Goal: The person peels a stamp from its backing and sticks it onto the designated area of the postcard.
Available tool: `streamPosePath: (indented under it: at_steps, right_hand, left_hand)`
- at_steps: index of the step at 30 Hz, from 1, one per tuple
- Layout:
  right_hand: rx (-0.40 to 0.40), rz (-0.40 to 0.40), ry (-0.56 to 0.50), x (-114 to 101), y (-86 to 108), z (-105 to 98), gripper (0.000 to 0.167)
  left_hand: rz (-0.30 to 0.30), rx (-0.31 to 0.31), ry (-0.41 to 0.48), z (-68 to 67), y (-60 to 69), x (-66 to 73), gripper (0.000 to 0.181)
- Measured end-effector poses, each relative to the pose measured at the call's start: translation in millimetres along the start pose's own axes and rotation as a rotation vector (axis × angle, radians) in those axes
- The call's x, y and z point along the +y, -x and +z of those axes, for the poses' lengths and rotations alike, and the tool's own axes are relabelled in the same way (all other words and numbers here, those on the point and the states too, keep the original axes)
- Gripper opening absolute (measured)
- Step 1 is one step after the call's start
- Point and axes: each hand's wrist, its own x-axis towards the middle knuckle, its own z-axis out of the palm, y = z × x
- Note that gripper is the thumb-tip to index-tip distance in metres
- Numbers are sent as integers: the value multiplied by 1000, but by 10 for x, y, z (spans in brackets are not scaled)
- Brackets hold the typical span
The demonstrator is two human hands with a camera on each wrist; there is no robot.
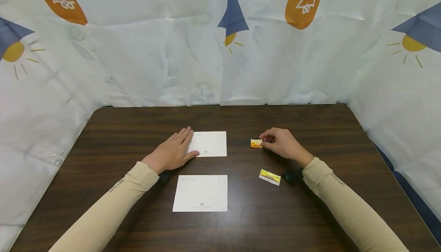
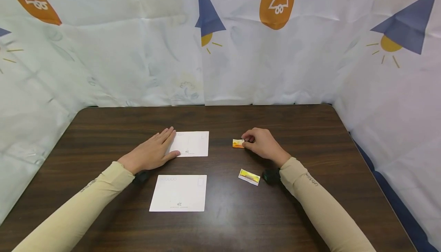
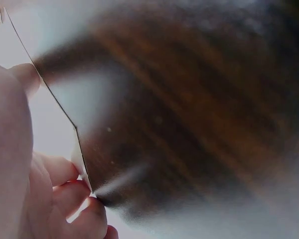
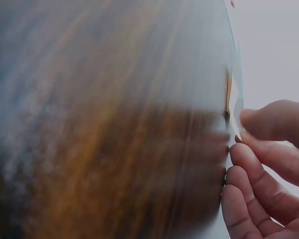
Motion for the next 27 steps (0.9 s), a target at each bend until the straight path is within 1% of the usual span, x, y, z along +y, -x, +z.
streamPosePath:
  at_steps: [10, 19, 27]
  right_hand:
    - [-9, 1, 20, -40, -21, 22, 22]
    - [-8, 0, -11, -64, -2, 31, 20]
    - [-11, -3, -65, -67, 3, 44, 17]
  left_hand:
    - [-3, 0, -4, -1, 11, 3, 81]
    - [-1, 2, -9, -4, 12, 12, 81]
    - [2, 5, -12, -2, 0, 6, 81]
